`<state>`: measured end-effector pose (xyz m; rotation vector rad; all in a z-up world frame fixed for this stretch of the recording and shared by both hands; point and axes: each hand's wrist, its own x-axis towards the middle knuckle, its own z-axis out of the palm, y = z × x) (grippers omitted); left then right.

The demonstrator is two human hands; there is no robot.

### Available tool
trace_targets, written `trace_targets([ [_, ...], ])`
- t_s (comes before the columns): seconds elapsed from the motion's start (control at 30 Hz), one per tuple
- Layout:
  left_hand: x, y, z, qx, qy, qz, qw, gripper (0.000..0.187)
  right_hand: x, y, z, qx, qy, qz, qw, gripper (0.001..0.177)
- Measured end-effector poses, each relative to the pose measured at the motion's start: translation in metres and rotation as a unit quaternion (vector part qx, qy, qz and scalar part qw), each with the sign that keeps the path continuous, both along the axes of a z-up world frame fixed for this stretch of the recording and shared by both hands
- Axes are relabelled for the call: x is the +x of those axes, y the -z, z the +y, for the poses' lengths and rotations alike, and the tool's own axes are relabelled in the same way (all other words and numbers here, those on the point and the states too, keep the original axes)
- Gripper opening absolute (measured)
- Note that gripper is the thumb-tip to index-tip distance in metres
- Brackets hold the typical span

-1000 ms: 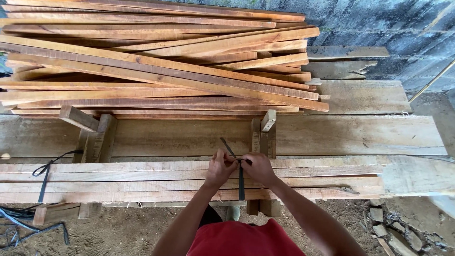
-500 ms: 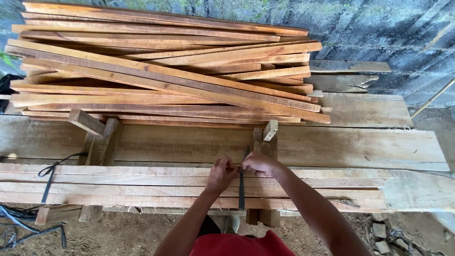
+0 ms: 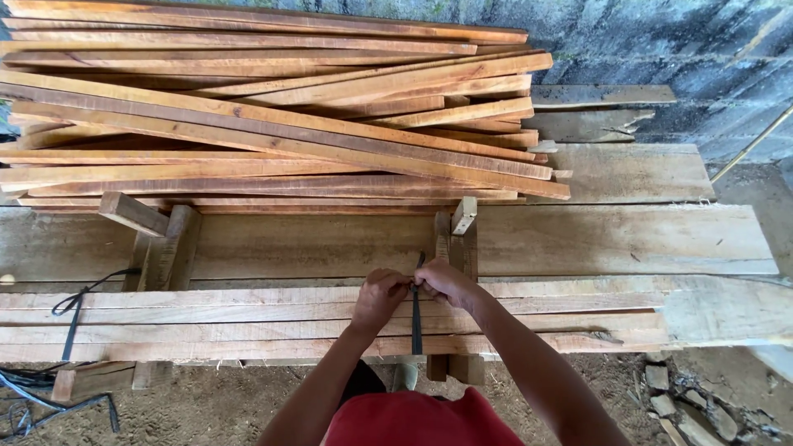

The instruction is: Bundling thin wood slats together using manual plastic straps.

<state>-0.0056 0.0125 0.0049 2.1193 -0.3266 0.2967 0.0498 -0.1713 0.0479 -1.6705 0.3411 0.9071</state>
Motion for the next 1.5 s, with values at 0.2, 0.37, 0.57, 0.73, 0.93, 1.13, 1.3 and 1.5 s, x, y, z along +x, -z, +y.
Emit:
trace_targets([
  [0.2,-0.001,0.01,-0.001,0.067,-0.003,-0.137,0.988,0.017,-0.001,-0.005,0.003,0.0,0.007,-0.004,1.0,0.018],
  [0.37,0.0,0.03,-0.004,0.093,0.001,-0.134,0.987,0.024,0.0,-0.004,0.005,-0.014,0.014,-0.004,1.0,0.017],
  [0.57,-0.008,0.026,-0.006,0.118,-0.007,-0.15,0.982,0.01,-0.008,-0.017,0.002,-0.011,0.043,-0.009,0.999,0.017],
  [0.73,-0.009,0.017,-0.009,0.117,-0.009,-0.167,0.979,0.007,-0.005,0.002,-0.003,0.0,0.101,-0.055,0.993,0.011],
  [0.93,-0.01,0.0,-0.017,0.13,-0.011,-0.148,0.98,0.013,0.03,0.066,-0.016,-0.024,-0.019,-0.191,0.981,0.013],
  [1.13,-0.025,-0.012,-0.032,0.087,-0.032,-0.043,0.995,0.021,0.045,0.054,-0.004,-0.237,-0.201,-0.354,0.882,0.011],
  [1.3,-0.03,-0.01,-0.024,0.037,0.016,-0.007,0.999,0.029,0.073,0.099,0.012,-0.38,-0.291,-0.416,0.773,0.035],
  [1.5,-0.026,-0.003,-0.018,0.046,0.051,0.058,0.996,0.033,0.067,0.096,0.015,-0.376,-0.284,-0.395,0.789,0.045],
])
